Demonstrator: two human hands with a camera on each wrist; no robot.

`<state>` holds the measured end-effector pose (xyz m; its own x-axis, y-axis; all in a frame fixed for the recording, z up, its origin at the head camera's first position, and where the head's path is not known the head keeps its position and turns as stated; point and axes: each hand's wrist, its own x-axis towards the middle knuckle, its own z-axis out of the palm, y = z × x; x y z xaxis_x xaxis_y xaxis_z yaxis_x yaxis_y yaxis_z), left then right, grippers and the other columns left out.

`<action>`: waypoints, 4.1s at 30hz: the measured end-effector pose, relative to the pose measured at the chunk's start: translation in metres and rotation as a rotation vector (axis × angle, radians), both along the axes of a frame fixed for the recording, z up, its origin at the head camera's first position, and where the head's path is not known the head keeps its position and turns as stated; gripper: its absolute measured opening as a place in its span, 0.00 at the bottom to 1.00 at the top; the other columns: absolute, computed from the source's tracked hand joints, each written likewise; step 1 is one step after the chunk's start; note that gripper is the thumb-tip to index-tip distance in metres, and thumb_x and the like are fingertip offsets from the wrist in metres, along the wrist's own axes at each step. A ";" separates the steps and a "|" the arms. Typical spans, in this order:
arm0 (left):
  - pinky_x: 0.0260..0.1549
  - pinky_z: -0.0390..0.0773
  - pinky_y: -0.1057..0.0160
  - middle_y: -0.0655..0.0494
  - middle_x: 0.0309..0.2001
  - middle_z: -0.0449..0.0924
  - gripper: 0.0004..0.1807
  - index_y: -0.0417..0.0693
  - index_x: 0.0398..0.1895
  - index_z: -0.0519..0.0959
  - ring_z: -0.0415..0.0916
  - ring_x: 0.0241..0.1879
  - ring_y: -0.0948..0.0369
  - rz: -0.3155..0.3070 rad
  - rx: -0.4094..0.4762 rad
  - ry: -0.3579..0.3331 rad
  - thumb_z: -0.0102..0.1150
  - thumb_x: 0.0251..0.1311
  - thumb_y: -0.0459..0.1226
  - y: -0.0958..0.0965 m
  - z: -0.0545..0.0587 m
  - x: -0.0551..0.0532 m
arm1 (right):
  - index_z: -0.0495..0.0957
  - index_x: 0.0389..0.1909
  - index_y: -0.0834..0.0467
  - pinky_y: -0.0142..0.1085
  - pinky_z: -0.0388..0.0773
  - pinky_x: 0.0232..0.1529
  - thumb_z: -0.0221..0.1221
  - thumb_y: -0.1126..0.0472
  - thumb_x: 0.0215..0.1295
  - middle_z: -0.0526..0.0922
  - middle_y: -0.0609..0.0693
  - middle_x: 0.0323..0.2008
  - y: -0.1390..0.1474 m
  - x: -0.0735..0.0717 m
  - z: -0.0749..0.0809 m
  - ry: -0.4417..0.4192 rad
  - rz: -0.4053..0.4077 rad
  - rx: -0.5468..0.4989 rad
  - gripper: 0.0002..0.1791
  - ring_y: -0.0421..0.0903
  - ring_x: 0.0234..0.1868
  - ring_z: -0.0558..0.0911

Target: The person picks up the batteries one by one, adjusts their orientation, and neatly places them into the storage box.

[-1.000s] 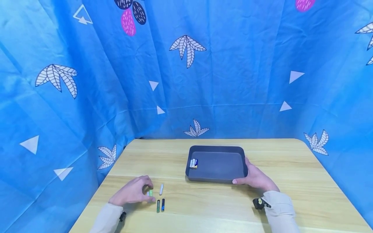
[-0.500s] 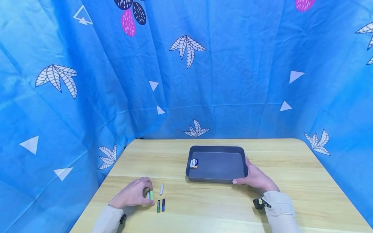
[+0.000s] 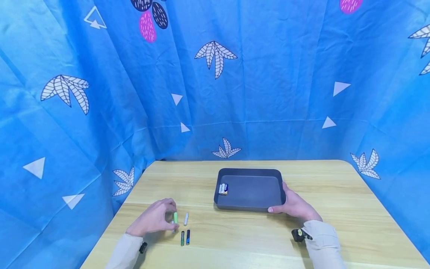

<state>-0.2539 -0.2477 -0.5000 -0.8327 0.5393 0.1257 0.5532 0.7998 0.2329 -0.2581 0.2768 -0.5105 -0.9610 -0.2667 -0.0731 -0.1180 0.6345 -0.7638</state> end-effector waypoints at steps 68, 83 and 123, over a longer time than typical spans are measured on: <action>0.60 0.81 0.60 0.56 0.51 0.84 0.27 0.46 0.46 0.88 0.82 0.50 0.59 -0.240 -0.083 0.070 0.76 0.50 0.55 0.172 0.040 -0.118 | 0.36 0.80 0.72 0.70 0.62 0.71 0.79 0.47 0.50 0.54 0.79 0.76 0.001 -0.003 -0.003 0.043 0.011 -0.012 0.74 0.77 0.75 0.59; 0.58 0.82 0.63 0.56 0.53 0.84 0.25 0.47 0.44 0.88 0.83 0.49 0.61 -0.235 -0.182 0.024 0.74 0.52 0.57 0.187 0.018 -0.131 | 0.36 0.80 0.72 0.70 0.61 0.72 0.79 0.47 0.50 0.53 0.79 0.76 0.002 -0.004 -0.003 0.041 0.008 -0.011 0.74 0.77 0.76 0.58; 0.60 0.79 0.61 0.59 0.53 0.82 0.31 0.50 0.51 0.87 0.79 0.52 0.60 -0.207 -0.270 0.037 0.70 0.54 0.63 0.192 -0.007 -0.135 | 0.35 0.79 0.74 0.71 0.58 0.73 0.79 0.48 0.51 0.48 0.80 0.77 -0.001 -0.001 0.000 0.017 -0.004 0.024 0.73 0.78 0.76 0.54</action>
<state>-0.3888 -0.0554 -0.5071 -0.6993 0.7146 -0.0166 0.7147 0.6995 0.0045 -0.2587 0.2762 -0.5109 -0.9633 -0.2610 -0.0632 -0.1280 0.6532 -0.7463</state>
